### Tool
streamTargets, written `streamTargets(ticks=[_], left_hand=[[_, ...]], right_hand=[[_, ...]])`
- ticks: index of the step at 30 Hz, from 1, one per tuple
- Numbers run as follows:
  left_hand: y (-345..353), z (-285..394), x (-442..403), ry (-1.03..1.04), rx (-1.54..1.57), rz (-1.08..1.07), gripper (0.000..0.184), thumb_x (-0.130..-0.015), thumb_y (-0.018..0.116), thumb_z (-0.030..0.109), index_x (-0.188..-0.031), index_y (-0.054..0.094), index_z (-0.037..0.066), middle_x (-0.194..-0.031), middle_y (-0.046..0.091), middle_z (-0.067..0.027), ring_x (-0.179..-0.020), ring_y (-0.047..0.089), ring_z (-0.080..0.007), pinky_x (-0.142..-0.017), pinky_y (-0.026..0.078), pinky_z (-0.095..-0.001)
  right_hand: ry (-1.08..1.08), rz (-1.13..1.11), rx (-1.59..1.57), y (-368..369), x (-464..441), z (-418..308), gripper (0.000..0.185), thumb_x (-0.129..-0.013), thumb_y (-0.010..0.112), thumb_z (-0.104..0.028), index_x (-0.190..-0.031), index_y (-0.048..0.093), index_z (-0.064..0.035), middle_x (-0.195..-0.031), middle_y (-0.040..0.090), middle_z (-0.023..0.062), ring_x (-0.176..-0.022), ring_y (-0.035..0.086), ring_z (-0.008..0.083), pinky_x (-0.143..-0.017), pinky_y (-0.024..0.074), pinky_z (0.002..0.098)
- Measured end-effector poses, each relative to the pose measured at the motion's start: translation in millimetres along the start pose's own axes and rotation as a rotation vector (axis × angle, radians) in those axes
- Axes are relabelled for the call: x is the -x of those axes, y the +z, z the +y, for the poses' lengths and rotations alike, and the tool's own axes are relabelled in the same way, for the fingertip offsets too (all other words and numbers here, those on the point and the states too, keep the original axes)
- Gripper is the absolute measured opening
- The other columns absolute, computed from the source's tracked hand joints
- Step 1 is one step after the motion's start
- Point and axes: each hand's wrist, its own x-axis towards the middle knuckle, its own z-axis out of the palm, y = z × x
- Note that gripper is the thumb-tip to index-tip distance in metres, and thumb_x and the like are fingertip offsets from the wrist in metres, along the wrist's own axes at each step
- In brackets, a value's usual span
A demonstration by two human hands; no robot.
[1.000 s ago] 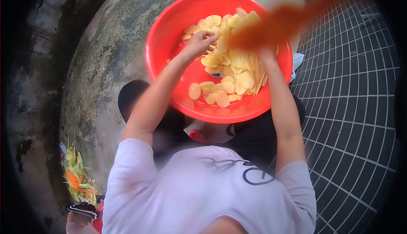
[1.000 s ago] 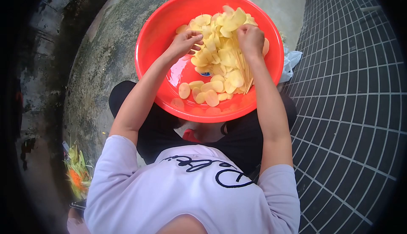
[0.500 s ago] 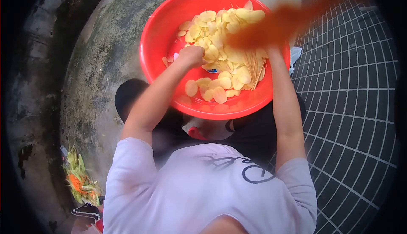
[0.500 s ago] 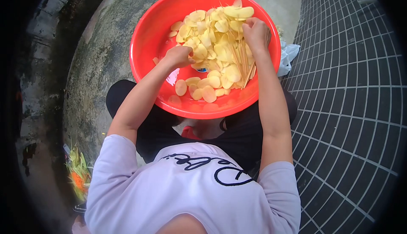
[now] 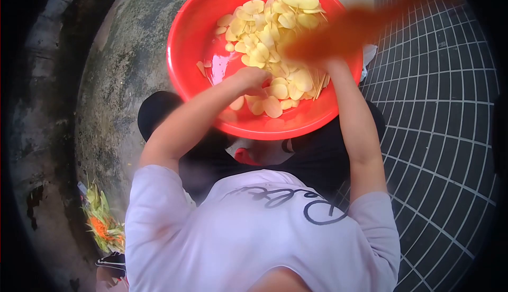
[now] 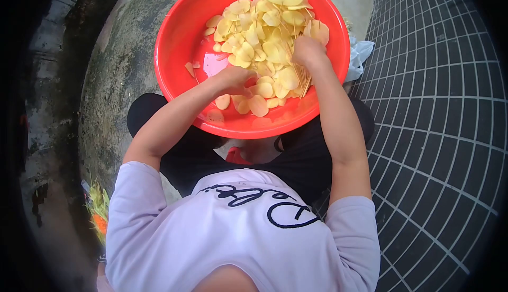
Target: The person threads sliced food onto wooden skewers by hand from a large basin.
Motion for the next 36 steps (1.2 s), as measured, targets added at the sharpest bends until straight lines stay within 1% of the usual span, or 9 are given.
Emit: streamTargets(ticks=[7, 10, 13, 15, 18, 22, 25, 28, 36], left_hand=[[5.1, 9.6, -2.7, 0.028, -0.036, -0.069, 0.033, -0.073, 0.079, 0.030, -0.096, 0.067, 0.010, -0.091, 0.070, -0.0103, -0.084, 0.066, -0.0296, -0.072, 0.053, -0.0413], [0.4, 2.2, -8.8, 0.042, 0.129, -0.067, 0.030, -0.074, 0.079, 0.028, -0.094, 0.067, 0.009, -0.087, 0.070, -0.0102, -0.082, 0.066, -0.0276, -0.070, 0.052, -0.0392], [-20.1, -8.0, -7.6, 0.064, 0.362, 0.062, 0.030, -0.076, 0.079, 0.025, -0.094, 0.065, 0.006, -0.086, 0.069, -0.0090, -0.081, 0.067, -0.0245, -0.070, 0.052, -0.0372], [-39.4, -14.2, -0.5, -0.011, 0.646, 0.058, 0.022, -0.088, 0.071, 0.014, -0.105, 0.061, 0.004, -0.088, 0.068, -0.0054, -0.078, 0.064, -0.0124, -0.068, 0.053, -0.0279], [-62.7, -28.5, 9.2, -0.044, 0.861, 0.233, 0.027, -0.089, 0.072, 0.015, -0.111, 0.060, 0.003, -0.091, 0.069, -0.0064, -0.078, 0.066, -0.0120, -0.069, 0.056, -0.0277], [-84.0, -23.5, 24.6, -0.099, 1.218, 0.383, 0.024, -0.094, 0.066, 0.013, -0.115, 0.060, 0.004, -0.099, 0.070, -0.0083, -0.083, 0.070, -0.0154, -0.076, 0.059, -0.0307], [-87.7, -25.0, 24.6, -0.073, 1.353, 0.434, 0.022, -0.096, 0.062, 0.016, -0.115, 0.060, 0.005, -0.101, 0.069, -0.0081, -0.089, 0.070, -0.0172, -0.081, 0.059, -0.0331], [-89.7, -22.7, 24.4, -0.069, 1.406, 0.431, 0.021, -0.098, 0.060, 0.019, -0.114, 0.061, 0.005, -0.100, 0.069, -0.0070, -0.088, 0.070, -0.0168, -0.081, 0.058, -0.0325], [-96.3, -17.9, 27.8, -0.068, 1.404, 0.431, 0.025, -0.100, 0.058, 0.023, -0.119, 0.062, 0.007, -0.098, 0.067, -0.0011, -0.085, 0.066, -0.0113, -0.081, 0.056, -0.0284]], right_hand=[[-0.018, -0.222, 0.033, 23.2, -21.7, 0.0, 0.025, -0.075, 0.068, -0.008, -0.098, 0.073, -0.0004, -0.101, 0.072, 0.0198, -0.098, 0.070, 0.0300, -0.082, 0.0558, 0.0398], [-0.153, 0.041, 0.025, 55.2, -36.7, 17.6, 0.020, -0.076, 0.064, -0.007, -0.093, 0.074, -0.0019, -0.096, 0.073, 0.0185, -0.096, 0.070, 0.0305, -0.081, 0.0553, 0.0401], [-0.279, 0.183, -0.018, 53.8, -32.1, 16.3, 0.018, -0.077, 0.061, -0.007, -0.089, 0.073, -0.0031, -0.089, 0.073, 0.0174, -0.092, 0.070, 0.0331, -0.079, 0.0548, 0.0409], [-0.367, 0.301, -0.097, 47.6, -24.0, 12.2, 0.016, -0.076, 0.060, -0.008, -0.086, 0.072, -0.0031, -0.084, 0.072, 0.0167, -0.087, 0.070, 0.0345, -0.078, 0.0542, 0.0412], [-0.466, 0.410, -0.304, 31.4, -16.9, 2.0, 0.012, -0.075, 0.062, -0.011, -0.080, 0.068, -0.0018, -0.077, 0.069, 0.0163, -0.079, 0.068, 0.0345, -0.074, 0.0532, 0.0414], [-0.451, 0.336, -0.625, -5.1, 14.2, -26.0, 0.016, -0.076, 0.065, -0.016, -0.073, 0.062, -0.0009, -0.069, 0.066, 0.0144, -0.069, 0.065, 0.0303, -0.068, 0.0514, 0.0411], [-0.421, 0.271, -0.719, -22.7, 34.8, -42.6, 0.014, -0.076, 0.065, -0.015, -0.078, 0.063, -0.0016, -0.067, 0.064, 0.0125, -0.066, 0.065, 0.0268, -0.065, 0.0506, 0.0395], [-0.474, 0.245, -0.637, -14.9, 30.0, -45.2, 0.014, -0.076, 0.065, -0.014, -0.084, 0.065, -0.0022, -0.066, 0.063, 0.0104, -0.064, 0.064, 0.0232, -0.063, 0.0500, 0.0376], [-0.535, 0.338, -0.682, -10.4, 28.8, -48.2, 0.020, -0.077, 0.066, -0.016, -0.092, 0.068, -0.0042, -0.066, 0.064, 0.0087, -0.063, 0.064, 0.0224, -0.063, 0.0505, 0.0372]])
